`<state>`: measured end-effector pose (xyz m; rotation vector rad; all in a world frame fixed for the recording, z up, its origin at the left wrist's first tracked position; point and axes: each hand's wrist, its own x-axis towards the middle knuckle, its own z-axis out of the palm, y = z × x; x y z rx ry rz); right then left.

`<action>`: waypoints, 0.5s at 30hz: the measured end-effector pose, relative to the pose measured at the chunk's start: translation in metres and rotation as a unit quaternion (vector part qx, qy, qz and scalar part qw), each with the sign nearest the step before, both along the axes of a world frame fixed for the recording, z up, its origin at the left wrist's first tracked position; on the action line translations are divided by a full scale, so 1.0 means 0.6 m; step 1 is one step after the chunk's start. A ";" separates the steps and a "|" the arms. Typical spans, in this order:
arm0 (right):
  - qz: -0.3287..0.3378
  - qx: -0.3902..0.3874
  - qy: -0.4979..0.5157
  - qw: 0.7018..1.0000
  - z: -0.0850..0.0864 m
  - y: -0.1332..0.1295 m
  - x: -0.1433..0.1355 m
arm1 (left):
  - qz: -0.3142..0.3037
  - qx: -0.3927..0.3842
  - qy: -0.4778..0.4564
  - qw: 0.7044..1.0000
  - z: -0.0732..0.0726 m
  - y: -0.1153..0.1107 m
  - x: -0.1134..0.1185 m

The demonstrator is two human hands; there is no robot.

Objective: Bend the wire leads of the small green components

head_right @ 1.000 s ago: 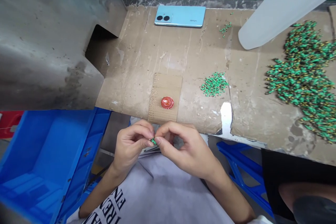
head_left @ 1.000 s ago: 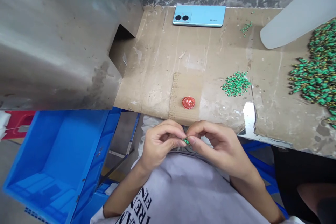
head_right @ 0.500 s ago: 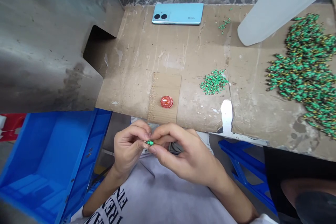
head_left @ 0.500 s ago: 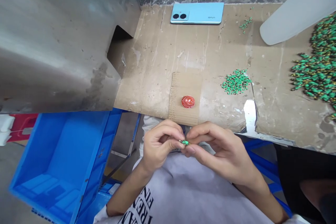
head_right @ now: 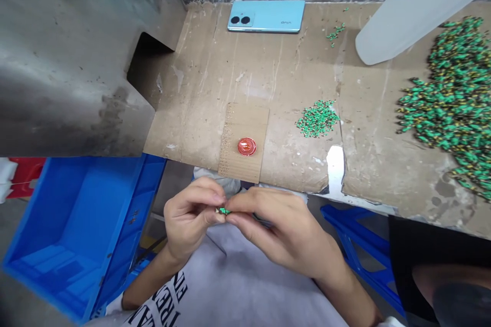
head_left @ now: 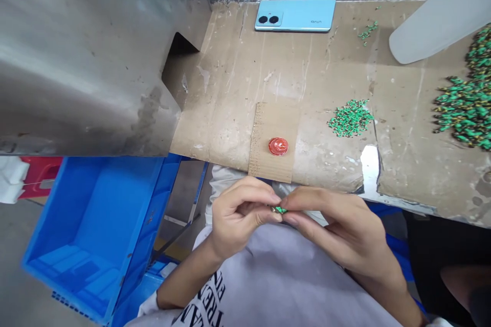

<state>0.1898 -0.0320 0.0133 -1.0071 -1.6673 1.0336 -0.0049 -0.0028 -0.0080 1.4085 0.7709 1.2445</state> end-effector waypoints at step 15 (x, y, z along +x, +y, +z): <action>-0.015 0.201 -0.041 0.979 -0.030 0.002 0.005 | 0.009 0.055 0.148 0.987 0.047 -0.005 -0.006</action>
